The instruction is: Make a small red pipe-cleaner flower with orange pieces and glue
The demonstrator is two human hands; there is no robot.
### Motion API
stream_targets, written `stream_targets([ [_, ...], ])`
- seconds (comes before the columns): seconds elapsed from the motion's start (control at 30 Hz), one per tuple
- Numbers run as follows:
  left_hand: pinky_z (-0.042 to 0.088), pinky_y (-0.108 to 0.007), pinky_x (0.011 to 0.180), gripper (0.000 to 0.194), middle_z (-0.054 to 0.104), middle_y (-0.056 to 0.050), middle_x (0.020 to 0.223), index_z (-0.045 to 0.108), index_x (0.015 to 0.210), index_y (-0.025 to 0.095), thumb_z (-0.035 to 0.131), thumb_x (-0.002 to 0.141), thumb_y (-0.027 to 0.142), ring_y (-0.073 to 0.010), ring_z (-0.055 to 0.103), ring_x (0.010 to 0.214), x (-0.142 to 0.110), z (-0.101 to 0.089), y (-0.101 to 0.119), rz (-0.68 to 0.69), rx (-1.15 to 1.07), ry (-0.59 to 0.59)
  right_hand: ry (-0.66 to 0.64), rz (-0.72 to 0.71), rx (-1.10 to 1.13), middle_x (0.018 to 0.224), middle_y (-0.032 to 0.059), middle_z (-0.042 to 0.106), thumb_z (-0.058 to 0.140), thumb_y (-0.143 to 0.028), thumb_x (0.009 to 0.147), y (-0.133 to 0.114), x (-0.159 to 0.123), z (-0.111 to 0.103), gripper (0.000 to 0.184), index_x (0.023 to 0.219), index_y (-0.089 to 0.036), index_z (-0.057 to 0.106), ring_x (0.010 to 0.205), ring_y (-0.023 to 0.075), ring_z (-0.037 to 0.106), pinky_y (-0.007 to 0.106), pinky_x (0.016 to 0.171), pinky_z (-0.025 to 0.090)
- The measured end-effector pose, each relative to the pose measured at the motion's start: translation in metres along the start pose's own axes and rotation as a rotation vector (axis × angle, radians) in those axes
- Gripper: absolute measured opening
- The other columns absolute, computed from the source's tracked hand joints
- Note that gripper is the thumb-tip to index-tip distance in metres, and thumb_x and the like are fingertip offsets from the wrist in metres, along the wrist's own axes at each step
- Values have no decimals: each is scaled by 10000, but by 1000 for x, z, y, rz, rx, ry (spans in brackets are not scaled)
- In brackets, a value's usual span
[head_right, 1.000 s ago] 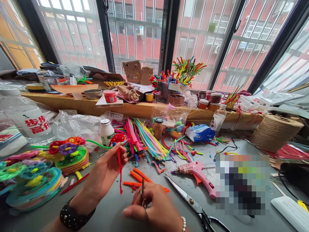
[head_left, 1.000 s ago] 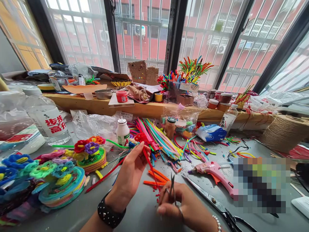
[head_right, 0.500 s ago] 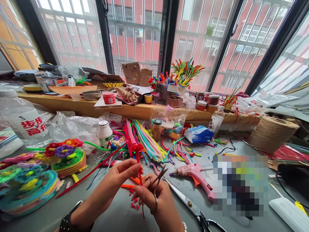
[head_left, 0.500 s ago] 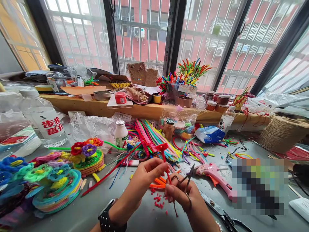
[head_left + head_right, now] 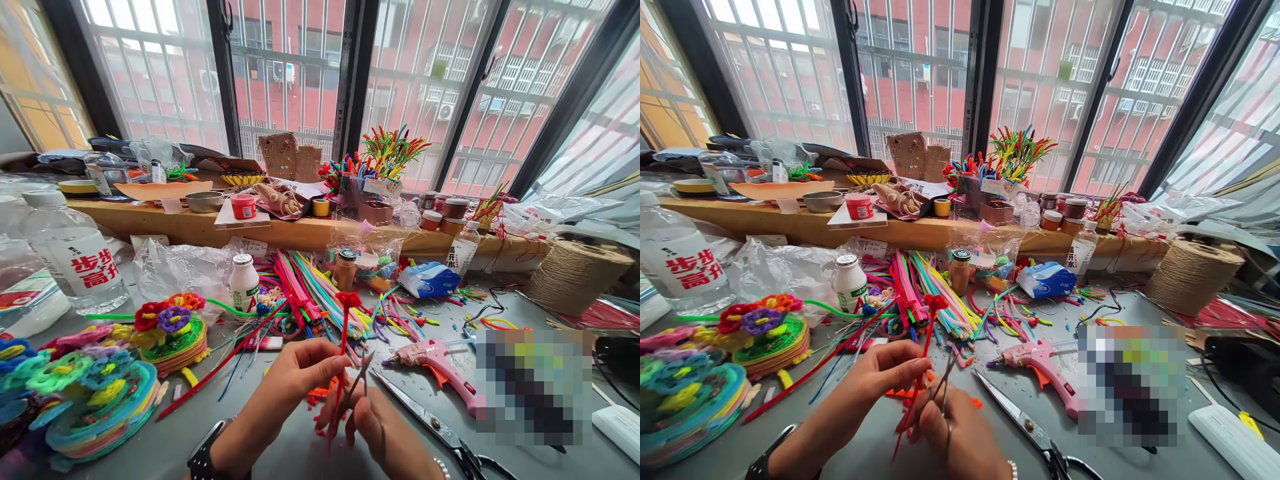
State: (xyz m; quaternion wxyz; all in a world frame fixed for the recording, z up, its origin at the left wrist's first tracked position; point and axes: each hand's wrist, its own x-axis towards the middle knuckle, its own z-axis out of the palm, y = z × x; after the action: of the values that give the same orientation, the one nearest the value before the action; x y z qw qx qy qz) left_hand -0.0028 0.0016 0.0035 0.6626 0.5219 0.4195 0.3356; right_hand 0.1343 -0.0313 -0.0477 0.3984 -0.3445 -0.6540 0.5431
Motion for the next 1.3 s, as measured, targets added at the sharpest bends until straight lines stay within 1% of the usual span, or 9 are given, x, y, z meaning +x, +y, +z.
stream_targets([
  [0.1, 308, -211, 496, 268, 585, 15, 560, 564, 602, 130, 639, 582, 386, -90, 465, 508, 2, -2, -3, -35, 49, -42, -38, -33, -79, 718, 52, 531, 229, -717, 681, -6, -1, 2, 697, 775, -136, 603, 658, 148, 494, 243, 589, 383],
  [0.23, 298, -208, 500, 254, 591, 12, 551, 571, 587, 124, 649, 578, 365, -82, 452, 505, 4, -4, -3, -34, 88, -104, -58, -72, -181, 713, 49, 537, 201, -730, 673, -10, -2, 0, 721, 720, -134, 602, 697, 161, 485, 252, 638, 372],
  [0.33, 297, -199, 502, 251, 566, 30, 529, 574, 587, 124, 655, 572, 362, -71, 438, 499, 4, -7, -1, -52, 95, -148, -106, -77, -203, 651, 29, 505, 196, -740, 662, -10, -2, -2, 726, 676, -131, 591, 643, 143, 458, 238, 600, 354],
  [0.53, 318, -191, 507, 242, 559, 29, 543, 583, 606, 121, 655, 575, 350, -72, 446, 516, 5, -11, -1, -58, 128, -209, -123, -49, -176, 539, -17, 369, 280, -752, 624, -8, -1, -2, 665, 554, -127, 495, 535, 96, 356, 203, 484, 278],
  [0.7, 321, -194, 499, 226, 562, 24, 547, 586, 596, 122, 659, 571, 335, -76, 448, 512, 5, -11, -4, -77, 137, -255, -137, 5, -202, 483, -10, 389, 254, -762, 619, -4, -3, -4, 689, 492, -125, 487, 488, 88, 350, 216, 464, 249],
  [0.8, 318, -194, 494, 215, 560, 26, 547, 589, 596, 125, 651, 582, 331, -72, 442, 502, 5, -11, -4, -77, 134, -270, -135, 34, -214, 465, -12, 384, 251, -773, 601, -5, -4, -4, 695, 464, -130, 479, 462, 79, 329, 217, 440, 230],
  [0.97, 308, -198, 480, 205, 564, 29, 545, 579, 584, 131, 631, 605, 329, -70, 444, 482, 5, -13, -6, -52, 134, -278, -94, 93, -196, 385, -35, 281, 282, -771, 591, -7, -3, -2, 675, 380, -139, 391, 392, 53, 248, 209, 379, 173],
  [1.13, 304, -195, 481, 206, 554, 31, 528, 544, 574, 134, 607, 639, 319, -71, 441, 490, 5, -13, -5, -34, 171, -281, -48, 187, -143, 355, -33, 294, 365, -752, 571, -1, -3, 0, 639, 359, -150, 373, 358, 48, 251, 199, 350, 170],
  [1.3, 320, -199, 515, 237, 555, 27, 561, 514, 600, 140, 574, 668, 359, -76, 454, 527, 4, -15, -4, -2, 170, -298, -38, 231, -141, 337, -20, 330, 366, -761, 554, 2, -3, 2, 646, 342, -151, 384, 328, 49, 282, 194, 326, 176],
])
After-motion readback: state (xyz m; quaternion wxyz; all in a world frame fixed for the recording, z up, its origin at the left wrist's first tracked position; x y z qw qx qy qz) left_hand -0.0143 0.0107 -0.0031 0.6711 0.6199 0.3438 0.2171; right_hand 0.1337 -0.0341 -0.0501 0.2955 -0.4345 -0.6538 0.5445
